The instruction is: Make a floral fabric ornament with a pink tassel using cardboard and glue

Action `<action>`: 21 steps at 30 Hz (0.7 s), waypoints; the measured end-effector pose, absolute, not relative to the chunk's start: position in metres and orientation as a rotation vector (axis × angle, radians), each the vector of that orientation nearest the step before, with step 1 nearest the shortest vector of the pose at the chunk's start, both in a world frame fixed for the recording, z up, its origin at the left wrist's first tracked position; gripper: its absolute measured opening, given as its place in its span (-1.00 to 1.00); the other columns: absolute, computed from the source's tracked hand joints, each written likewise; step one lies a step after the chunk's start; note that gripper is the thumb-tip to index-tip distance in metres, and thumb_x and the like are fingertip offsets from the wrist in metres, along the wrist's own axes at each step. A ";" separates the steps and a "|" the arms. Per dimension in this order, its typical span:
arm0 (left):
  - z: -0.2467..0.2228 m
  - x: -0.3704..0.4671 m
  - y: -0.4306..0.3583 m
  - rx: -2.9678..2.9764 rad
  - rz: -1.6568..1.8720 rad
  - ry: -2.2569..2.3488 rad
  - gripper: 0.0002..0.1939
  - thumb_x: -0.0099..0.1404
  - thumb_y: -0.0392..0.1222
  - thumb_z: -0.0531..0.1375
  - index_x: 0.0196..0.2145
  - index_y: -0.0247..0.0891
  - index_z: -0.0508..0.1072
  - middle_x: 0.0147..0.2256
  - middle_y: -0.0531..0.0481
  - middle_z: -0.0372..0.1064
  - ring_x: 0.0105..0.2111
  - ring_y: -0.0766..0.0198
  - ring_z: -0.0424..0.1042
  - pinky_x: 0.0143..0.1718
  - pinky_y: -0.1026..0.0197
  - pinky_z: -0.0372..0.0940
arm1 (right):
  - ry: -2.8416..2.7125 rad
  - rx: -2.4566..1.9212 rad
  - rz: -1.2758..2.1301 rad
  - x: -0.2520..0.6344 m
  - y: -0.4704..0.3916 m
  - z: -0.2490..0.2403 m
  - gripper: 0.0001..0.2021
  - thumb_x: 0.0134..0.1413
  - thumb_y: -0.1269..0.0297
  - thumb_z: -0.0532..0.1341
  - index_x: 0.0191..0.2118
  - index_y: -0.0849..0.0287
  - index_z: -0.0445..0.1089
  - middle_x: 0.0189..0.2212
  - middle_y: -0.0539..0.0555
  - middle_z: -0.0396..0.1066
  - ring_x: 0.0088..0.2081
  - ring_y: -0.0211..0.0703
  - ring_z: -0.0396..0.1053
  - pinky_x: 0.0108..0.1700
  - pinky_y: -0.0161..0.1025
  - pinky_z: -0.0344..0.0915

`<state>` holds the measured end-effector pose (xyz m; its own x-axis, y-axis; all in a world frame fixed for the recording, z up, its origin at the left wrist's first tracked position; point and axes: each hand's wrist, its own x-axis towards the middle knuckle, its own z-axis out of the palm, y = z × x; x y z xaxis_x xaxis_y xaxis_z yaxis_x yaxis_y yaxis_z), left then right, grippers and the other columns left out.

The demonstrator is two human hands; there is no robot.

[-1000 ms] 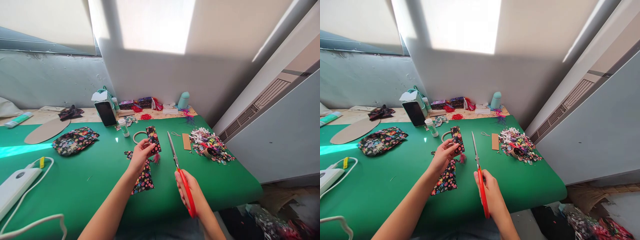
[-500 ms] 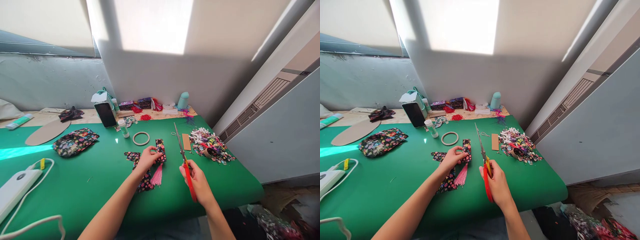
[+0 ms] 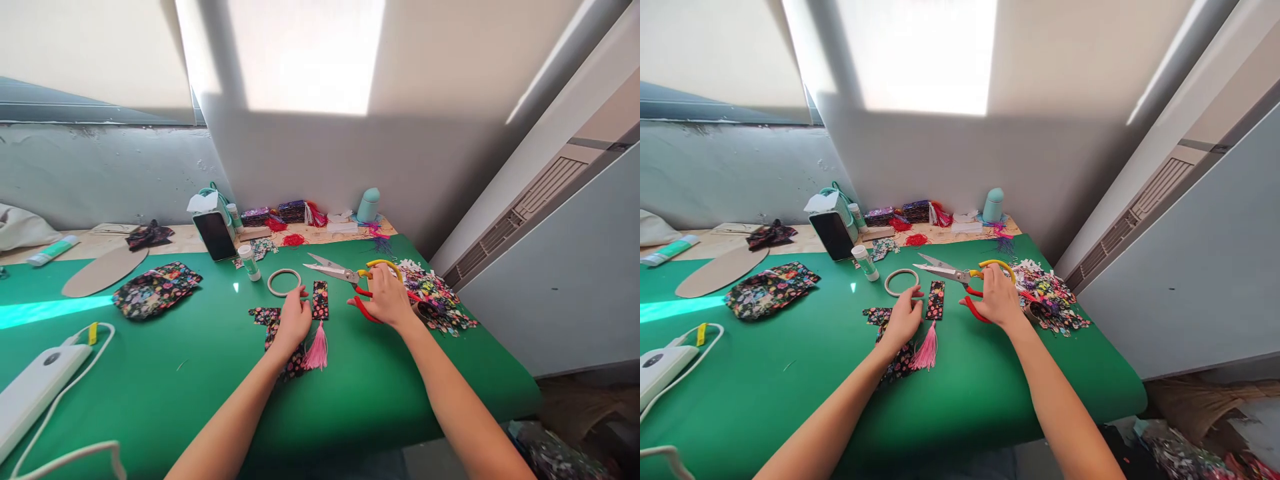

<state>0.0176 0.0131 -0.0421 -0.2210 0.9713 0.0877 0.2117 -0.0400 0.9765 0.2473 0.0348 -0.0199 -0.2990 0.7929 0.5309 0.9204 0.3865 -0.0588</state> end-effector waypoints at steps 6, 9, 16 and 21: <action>-0.029 -0.001 0.013 1.450 1.600 1.525 -0.75 0.13 -0.36 0.08 -0.19 -0.21 0.30 -0.26 -0.07 0.42 -0.20 0.16 0.40 -0.15 0.10 0.25 | -2.220 -1.281 -0.742 0.266 0.037 -0.042 -0.36 -0.06 -0.26 0.12 -0.17 0.33 0.26 -0.23 0.30 0.25 -0.26 0.09 0.20 -0.18 -0.03 0.16; -0.019 -0.003 0.002 1.601 1.691 1.489 -0.73 0.14 -0.23 0.17 -0.17 -0.19 0.24 -0.34 -0.02 0.43 -0.23 0.15 0.41 -0.10 0.05 0.22 | -2.185 -1.275 -0.850 0.266 0.031 -0.041 -0.39 -0.02 -0.22 0.12 -0.13 0.31 0.27 -0.19 0.29 0.24 -0.27 0.06 0.17 -0.17 -0.05 0.11; -0.010 -0.005 -0.009 2.320 1.767 1.474 -0.67 0.10 -0.26 0.27 -0.22 -0.17 0.22 -0.44 0.05 0.49 -0.31 0.14 0.38 -0.08 -0.02 0.08 | -2.106 -1.296 -0.892 0.257 0.022 -0.037 -0.36 -0.05 -0.22 0.12 -0.08 0.32 0.29 -0.10 0.34 0.25 -0.19 0.12 0.14 -0.13 -0.06 0.06; -0.011 -0.001 -0.008 2.505 1.681 1.460 -0.62 0.13 -0.26 0.27 -0.14 -0.17 0.19 -0.39 0.05 0.52 -0.30 0.15 0.39 -0.11 0.00 0.03 | -2.127 -1.353 -0.848 0.256 0.018 -0.035 -0.35 -0.02 -0.17 0.12 0.00 0.34 0.27 0.00 0.37 0.25 -0.14 0.14 0.14 -0.10 -0.06 0.04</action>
<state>-0.0012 -0.0075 -0.0108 0.1272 0.5392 0.8325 0.7486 -0.6028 0.2761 0.2558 0.0182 -0.0348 -0.3983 0.6196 0.6763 0.9150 0.3205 0.2451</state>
